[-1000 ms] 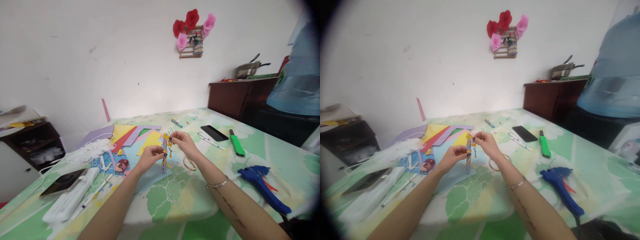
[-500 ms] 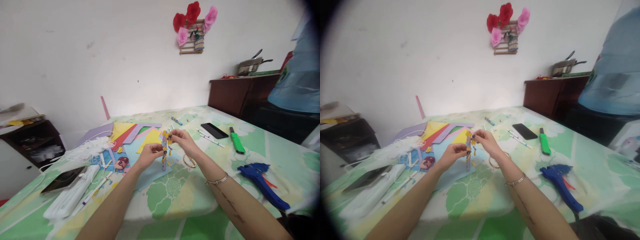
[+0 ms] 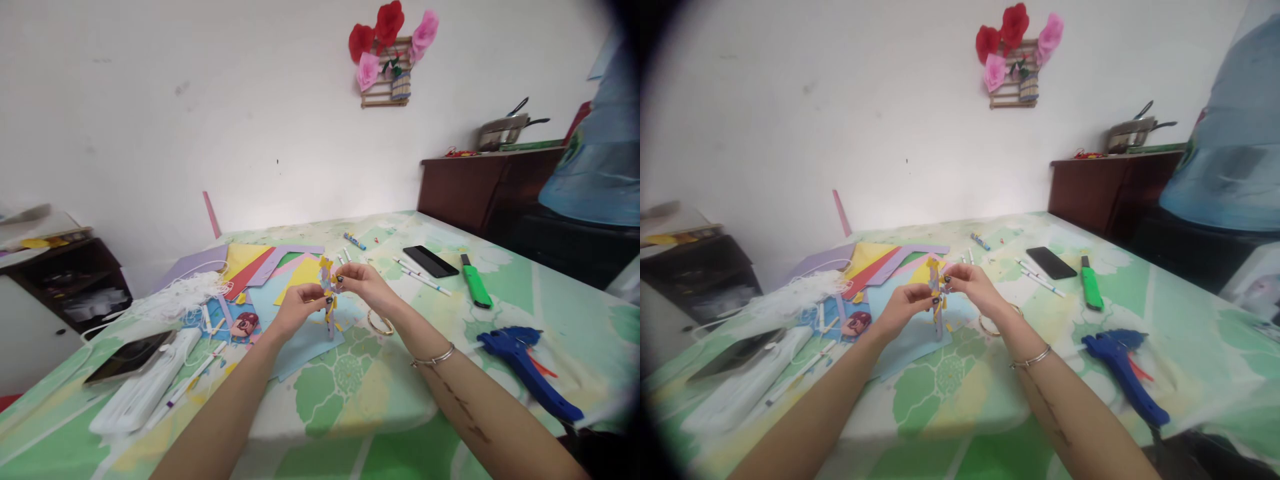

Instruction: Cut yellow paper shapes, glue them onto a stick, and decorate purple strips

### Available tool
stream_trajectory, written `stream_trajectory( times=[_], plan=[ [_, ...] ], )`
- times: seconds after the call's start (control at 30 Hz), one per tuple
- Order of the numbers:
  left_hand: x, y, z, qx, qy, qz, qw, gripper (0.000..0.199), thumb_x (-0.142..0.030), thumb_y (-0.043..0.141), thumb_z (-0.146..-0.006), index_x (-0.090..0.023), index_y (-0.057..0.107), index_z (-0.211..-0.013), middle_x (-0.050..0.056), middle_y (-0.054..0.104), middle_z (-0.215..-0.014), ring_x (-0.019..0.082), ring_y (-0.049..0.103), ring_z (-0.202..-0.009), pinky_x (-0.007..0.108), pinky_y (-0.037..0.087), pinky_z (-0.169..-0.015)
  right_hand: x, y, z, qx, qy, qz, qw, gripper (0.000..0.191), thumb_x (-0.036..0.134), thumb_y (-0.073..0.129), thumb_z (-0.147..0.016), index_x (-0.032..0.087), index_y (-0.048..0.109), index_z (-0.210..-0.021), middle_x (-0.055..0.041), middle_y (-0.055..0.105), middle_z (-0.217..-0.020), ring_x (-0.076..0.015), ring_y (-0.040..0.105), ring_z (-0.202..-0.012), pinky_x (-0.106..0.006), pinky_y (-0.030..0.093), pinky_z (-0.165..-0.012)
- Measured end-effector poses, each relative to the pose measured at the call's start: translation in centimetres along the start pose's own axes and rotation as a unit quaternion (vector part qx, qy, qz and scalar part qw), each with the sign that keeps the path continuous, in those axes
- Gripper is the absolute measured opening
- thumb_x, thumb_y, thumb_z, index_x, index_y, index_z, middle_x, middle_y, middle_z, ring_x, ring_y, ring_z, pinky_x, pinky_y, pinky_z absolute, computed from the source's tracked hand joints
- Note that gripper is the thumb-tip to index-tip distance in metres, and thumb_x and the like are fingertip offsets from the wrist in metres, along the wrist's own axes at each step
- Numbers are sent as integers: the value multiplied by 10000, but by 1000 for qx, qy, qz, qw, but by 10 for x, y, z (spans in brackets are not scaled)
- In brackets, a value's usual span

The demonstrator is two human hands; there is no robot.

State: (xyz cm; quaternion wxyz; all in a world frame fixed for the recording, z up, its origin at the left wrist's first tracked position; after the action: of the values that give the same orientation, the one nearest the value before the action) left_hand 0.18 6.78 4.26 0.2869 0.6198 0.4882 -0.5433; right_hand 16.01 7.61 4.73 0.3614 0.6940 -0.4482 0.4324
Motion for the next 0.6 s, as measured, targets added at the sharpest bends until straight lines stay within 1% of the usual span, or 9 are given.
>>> stream_trajectory(
  times=[0.2,0.33,0.5,0.6],
  plan=[
    [0,-1,0,-3,-2,8,1000,312,-379,762,-615,-135,700,-801,51,687,-736,143,579,-655,260,434,-617,1,1,1,-25,9,-11,1000,158,274,722,-663,156,643,-731,-12,651,-714,-131,598,-696,-307,476,-723],
    [1,-2,0,-3,-1,16,1000,291,-367,763,-614,-138,699,-782,45,683,-723,132,570,-638,251,425,-602,4,3,4,-19,30,-75,997,125,238,721,-650,162,635,-700,-20,656,-713,-140,601,-701,-324,471,-758],
    [0,-1,1,-5,3,26,1000,291,-368,782,-589,-139,692,-743,24,660,-676,113,549,-608,240,421,-590,5,7,6,3,58,-169,984,72,168,683,-645,178,614,-659,-17,662,-741,-147,609,-748,-326,447,-802],
    [-1,0,2,-2,2,28,1000,300,-372,785,-583,-136,690,-741,27,660,-680,115,551,-609,245,429,-594,2,8,6,14,73,-203,976,77,148,672,-637,182,604,-652,-3,637,-698,-136,590,-696,-313,449,-761]
  ],
)
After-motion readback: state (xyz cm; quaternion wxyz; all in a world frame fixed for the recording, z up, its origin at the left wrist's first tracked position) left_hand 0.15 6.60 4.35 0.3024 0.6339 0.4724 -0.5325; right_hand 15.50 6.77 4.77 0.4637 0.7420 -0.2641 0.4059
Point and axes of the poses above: each hand's wrist, its own z-axis away from the middle knuckle, its own y-axis out of the palm, x = y × z, the point moved 4 cm from there along -z, towards the middle knuckle
